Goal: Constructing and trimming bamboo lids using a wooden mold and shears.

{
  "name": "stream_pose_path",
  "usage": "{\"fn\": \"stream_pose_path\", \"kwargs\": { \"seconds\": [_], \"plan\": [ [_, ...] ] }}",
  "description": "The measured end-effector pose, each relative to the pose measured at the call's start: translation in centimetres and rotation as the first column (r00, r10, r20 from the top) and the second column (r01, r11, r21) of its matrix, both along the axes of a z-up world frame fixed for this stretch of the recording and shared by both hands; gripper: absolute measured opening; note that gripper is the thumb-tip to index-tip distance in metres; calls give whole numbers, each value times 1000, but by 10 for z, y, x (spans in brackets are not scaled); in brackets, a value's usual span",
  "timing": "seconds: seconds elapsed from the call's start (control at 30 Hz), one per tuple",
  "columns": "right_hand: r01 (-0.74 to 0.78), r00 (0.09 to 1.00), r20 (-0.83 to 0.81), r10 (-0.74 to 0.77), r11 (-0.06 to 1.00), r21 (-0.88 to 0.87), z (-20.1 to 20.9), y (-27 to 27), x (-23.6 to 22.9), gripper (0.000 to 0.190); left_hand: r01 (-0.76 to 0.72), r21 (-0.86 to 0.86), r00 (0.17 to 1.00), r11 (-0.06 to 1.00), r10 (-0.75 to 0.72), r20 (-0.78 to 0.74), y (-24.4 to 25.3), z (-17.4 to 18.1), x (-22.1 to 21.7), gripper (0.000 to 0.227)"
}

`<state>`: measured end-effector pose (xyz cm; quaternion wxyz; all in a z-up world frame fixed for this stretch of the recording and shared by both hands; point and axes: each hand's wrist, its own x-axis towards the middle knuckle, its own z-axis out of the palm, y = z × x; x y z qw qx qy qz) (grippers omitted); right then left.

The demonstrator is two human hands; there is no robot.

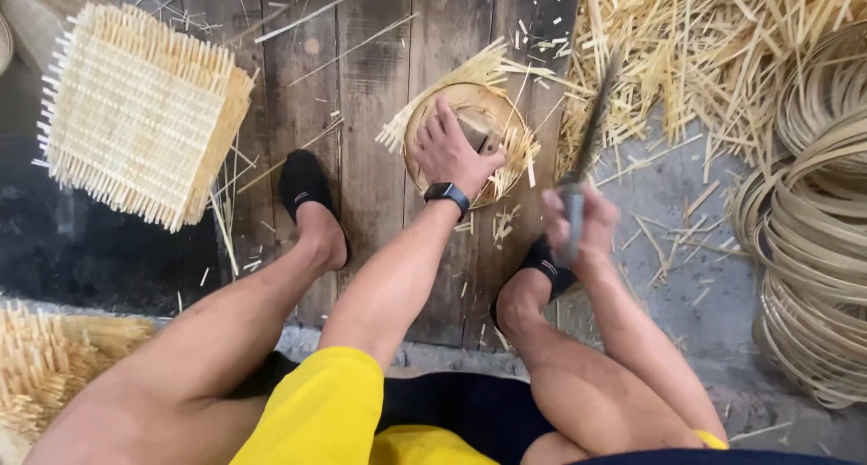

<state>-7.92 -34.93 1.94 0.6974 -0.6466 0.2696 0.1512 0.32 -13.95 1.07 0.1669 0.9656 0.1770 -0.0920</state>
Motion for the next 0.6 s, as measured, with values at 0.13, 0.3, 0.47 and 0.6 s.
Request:
{"fn": "stream_pose_path", "kwargs": {
  "seconds": [0.13, 0.3, 0.47, 0.6],
  "plan": [
    [-620, 758, -492, 429, 708, -338, 37, 14, 49, 37, 5, -22, 997, 1000, -7, -82, 1, 4, 3, 140],
    [-326, 942, -180, 285, 906, -271, 32, -13, 27, 41, -53, -105, 997, 993, 47, -55, -1, 8, 8, 143],
    [-455, 890, -290, 352, 739, -498, 12, -54, -8, 48, -460, -247, 888, 853, 436, -147, -16, 19, 12, 136],
    [-554, 781, -333, 529, 340, -760, -3, -57, -20, 62, -572, -300, 820, 764, 519, -240, -28, 20, 5, 138]
  ]
}}
